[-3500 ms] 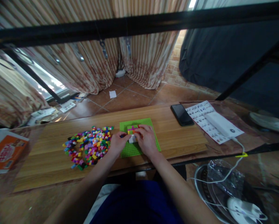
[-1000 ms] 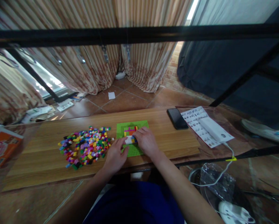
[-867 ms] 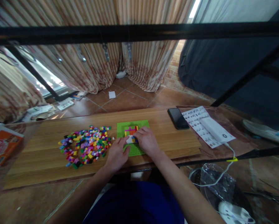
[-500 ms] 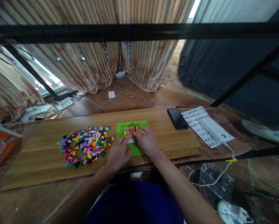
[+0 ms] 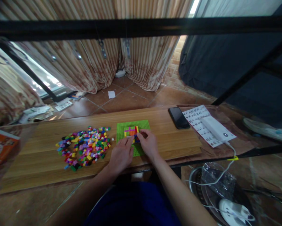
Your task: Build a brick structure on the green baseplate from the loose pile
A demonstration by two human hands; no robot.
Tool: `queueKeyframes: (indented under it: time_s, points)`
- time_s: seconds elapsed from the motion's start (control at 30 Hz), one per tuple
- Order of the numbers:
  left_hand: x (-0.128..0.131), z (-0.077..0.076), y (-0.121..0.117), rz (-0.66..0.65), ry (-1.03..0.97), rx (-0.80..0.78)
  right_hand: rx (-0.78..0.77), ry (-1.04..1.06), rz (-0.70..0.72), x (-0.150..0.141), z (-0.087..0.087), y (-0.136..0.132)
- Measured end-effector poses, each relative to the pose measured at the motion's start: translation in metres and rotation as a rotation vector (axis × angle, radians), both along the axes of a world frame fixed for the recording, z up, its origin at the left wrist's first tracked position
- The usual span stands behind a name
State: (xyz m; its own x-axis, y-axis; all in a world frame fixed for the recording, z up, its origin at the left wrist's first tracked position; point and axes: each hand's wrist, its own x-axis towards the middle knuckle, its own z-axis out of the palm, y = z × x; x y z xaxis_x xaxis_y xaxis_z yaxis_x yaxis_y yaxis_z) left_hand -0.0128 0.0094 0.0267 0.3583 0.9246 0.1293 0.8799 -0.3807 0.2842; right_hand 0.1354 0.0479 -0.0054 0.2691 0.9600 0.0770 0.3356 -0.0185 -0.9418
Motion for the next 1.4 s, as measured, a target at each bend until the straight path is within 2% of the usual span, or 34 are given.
queueKeyframes:
  time_s: [0.23, 0.47, 0.67, 0.8, 0.9, 1.0, 1.1, 1.23, 1.3, 1.4]
  points:
    - [0.003, -0.003, 0.001, 0.004, 0.083, 0.026, -0.088, 0.028, -0.056, -0.01, -0.005, 0.007]
    - [0.007, -0.002, 0.003, 0.012, 0.132, 0.031, -0.123, 0.122, -0.028, -0.008, -0.011, 0.015]
    - [0.008, -0.003, 0.004, 0.015, 0.085, 0.042, -0.151, 0.185, -0.017, -0.009, -0.008, 0.015]
    - [0.003, 0.002, -0.003, 0.004, 0.008, 0.052, -0.124, 0.294, -0.003, -0.006, 0.0, 0.009]
    - [-0.011, 0.007, -0.013, 0.023, -0.049, 0.053, -0.073, 0.361, -0.074, 0.002, 0.002, 0.0]
    - [-0.034, 0.004, -0.026, 0.061, -0.1, 0.075, -0.032, 0.308, -0.118, 0.014, -0.002, -0.014]
    - [-0.062, -0.008, -0.039, 0.08, -0.145, 0.126, 0.002, 0.169, -0.096, 0.021, -0.005, -0.033]
    - [-0.1, -0.029, -0.052, 0.138, -0.163, 0.166, 0.062, -0.02, -0.073, 0.016, -0.004, -0.056]
    - [-0.115, -0.039, -0.053, 0.157, -0.183, 0.196, 0.082, -0.1, -0.059, 0.012, -0.003, -0.061]
    - [-0.128, -0.048, -0.052, 0.152, -0.209, 0.161, 0.114, -0.192, -0.029, 0.01, -0.004, -0.061]
